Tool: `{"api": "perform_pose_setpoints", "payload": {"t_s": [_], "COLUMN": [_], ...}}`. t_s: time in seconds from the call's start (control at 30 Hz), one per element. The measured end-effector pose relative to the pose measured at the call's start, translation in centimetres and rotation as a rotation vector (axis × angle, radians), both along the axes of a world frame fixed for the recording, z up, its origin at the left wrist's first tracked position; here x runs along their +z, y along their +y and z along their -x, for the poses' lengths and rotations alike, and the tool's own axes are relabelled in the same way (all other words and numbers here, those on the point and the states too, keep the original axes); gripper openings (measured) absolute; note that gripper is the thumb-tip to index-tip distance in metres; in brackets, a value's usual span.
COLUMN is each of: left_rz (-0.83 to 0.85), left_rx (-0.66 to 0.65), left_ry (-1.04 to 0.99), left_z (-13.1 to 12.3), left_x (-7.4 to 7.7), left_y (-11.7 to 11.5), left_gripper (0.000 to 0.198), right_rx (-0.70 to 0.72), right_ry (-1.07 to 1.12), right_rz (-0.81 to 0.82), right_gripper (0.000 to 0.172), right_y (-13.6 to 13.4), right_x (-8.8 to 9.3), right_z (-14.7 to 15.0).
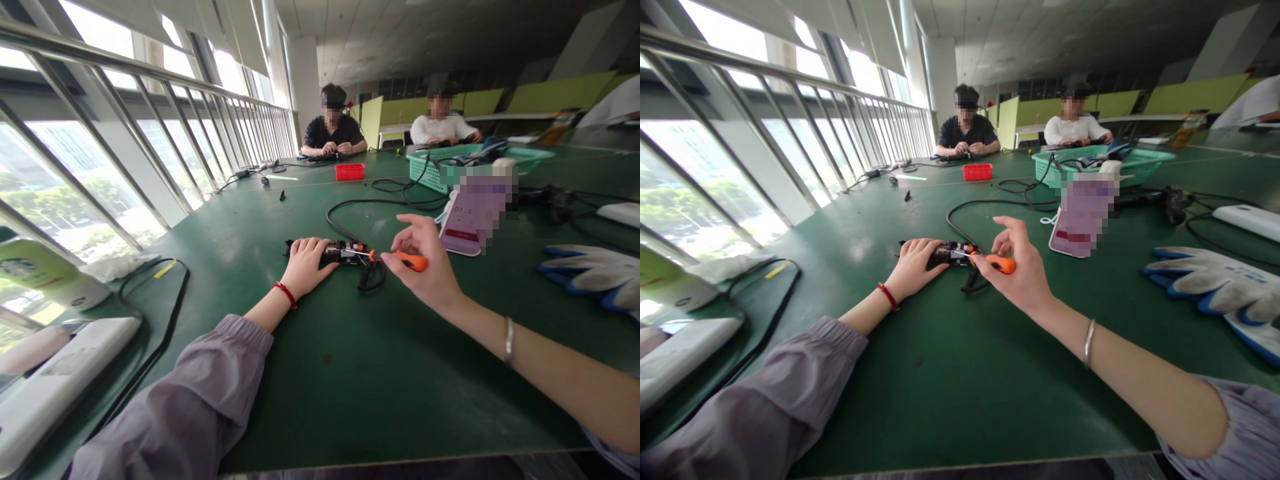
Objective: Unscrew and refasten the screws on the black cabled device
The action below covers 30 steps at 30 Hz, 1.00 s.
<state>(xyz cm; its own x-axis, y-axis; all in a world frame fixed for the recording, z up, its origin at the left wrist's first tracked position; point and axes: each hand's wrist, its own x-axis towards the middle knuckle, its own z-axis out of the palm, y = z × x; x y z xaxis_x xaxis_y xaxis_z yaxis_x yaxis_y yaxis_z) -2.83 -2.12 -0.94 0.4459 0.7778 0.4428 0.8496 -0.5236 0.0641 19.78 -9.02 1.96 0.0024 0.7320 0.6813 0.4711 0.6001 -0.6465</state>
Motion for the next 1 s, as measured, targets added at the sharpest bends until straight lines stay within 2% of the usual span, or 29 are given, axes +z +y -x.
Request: {"api": "perform_pose_setpoints", "payload": {"t_s": [0.1,0.17,0.2,0.3,0.37,0.4,0.5,0.57,0.7,0.77,0.9,0.97,1.0], "left_rz": [0.001,-0.005,-0.007,-0.010,-0.007,-0.005,-0.003,0.000,0.001,-0.001,-0.011,-0.010,-0.008], "left_rx": [0.002,0.003,0.004,0.008,0.013,0.014,0.016,0.016,0.015,0.016,0.012,0.012,0.014], "left_ry": [0.007,0.015,0.018,0.023,0.024,0.025,0.024,0.026,0.026,0.024,0.024,0.024,0.023], "left_z": [0.03,0.04,0.04,0.01,-0.03,-0.05,-0.08,-0.07,-0.01,0.01,0.01,-0.01,-0.03], "left_x": [-0.02,-0.06,-0.06,-0.02,0.05,0.08,0.15,0.15,0.10,0.05,-0.03,-0.01,0.01], "left_y": [0.01,0.05,0.07,0.04,-0.03,-0.07,-0.13,-0.13,-0.04,0.00,0.02,-0.01,-0.03], "left_gripper": [0.044,0.044,0.044,0.045,0.045,0.045,0.045,0.045,0.045,0.045,0.045,0.045,0.045], "right_rx": [0.021,0.051,0.061,0.076,0.052,0.034,0.023,0.047,0.059,0.059,0.064,0.029,0.012], "right_ry": [-0.039,-0.074,-0.082,-0.041,-0.016,-0.022,-0.053,-0.058,-0.069,-0.057,0.002,0.006,-0.001], "right_rz": [0.129,0.118,0.073,-0.080,-0.084,-0.043,0.080,0.090,0.087,0.053,-0.059,-0.010,0.037], "right_gripper": [0.025,0.016,0.016,0.041,0.052,0.052,0.035,0.020,0.012,0.020,0.047,0.048,0.043], "right_y": [-0.35,-0.47,-0.45,-0.21,-0.07,-0.06,-0.25,-0.44,-0.47,-0.26,0.10,0.00,-0.11], "right_x": [0.17,0.31,0.35,0.24,0.07,-0.02,-0.12,-0.05,0.08,0.03,-0.15,-0.10,-0.02], "right_z": [-0.02,-0.04,-0.04,0.02,0.09,0.12,0.17,0.17,0.03,-0.06,-0.09,-0.03,0.01]}}
